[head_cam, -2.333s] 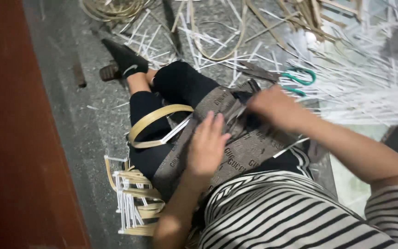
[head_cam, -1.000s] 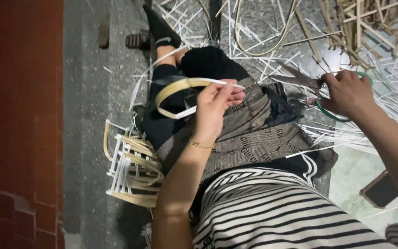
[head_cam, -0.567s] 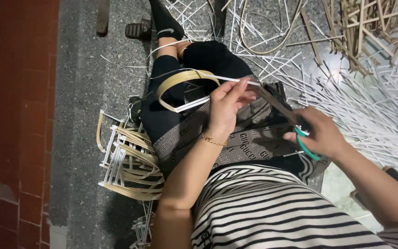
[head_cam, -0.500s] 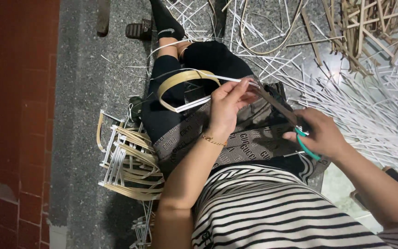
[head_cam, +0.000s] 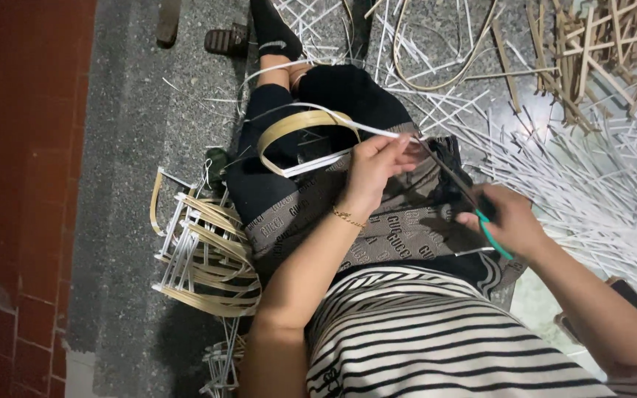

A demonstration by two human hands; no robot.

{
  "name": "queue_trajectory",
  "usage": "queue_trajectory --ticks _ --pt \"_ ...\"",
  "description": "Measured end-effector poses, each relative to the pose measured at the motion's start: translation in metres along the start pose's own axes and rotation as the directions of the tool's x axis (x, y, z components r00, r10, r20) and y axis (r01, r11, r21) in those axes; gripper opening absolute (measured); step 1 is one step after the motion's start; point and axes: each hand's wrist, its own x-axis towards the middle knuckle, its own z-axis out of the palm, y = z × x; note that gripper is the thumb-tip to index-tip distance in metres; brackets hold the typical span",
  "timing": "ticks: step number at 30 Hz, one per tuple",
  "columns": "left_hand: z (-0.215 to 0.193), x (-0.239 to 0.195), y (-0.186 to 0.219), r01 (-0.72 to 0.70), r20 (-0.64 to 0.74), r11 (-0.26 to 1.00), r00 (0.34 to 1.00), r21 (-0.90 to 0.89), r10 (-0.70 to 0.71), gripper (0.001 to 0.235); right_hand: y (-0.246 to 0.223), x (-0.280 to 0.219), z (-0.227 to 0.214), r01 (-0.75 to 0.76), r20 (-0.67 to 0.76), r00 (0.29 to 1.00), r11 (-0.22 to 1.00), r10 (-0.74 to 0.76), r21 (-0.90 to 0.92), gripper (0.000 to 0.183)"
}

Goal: Wrapping white strips around curved wooden frame components for assembly.

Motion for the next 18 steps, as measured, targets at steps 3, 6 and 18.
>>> queue_trajectory --ticks 3,6,18 --pt "0.0 -0.002 0.0 0.013 0.029 0.999 1.0 -0.045 -0.012 0.028 -0.018 0.007 -0.005 0.059 -0.061 0.996 0.998 -0.06 -0.018 0.065" --pt "0.0 -0.003 -0.006 -0.059 0.11 0.994 0.992 -0.091 0.069 0.027 -0.03 0.009 -0.009 -0.045 -0.021 0.999 0.995 0.043 -0.088 0.069" --pt "-0.005 -0.015 0.022 -0.037 0.08 0.999 0.996 0.024 0.035 0.025 0.092 0.042 0.006 -0.284 -0.215 0.946 0.942 0.244 -0.178 0.06"
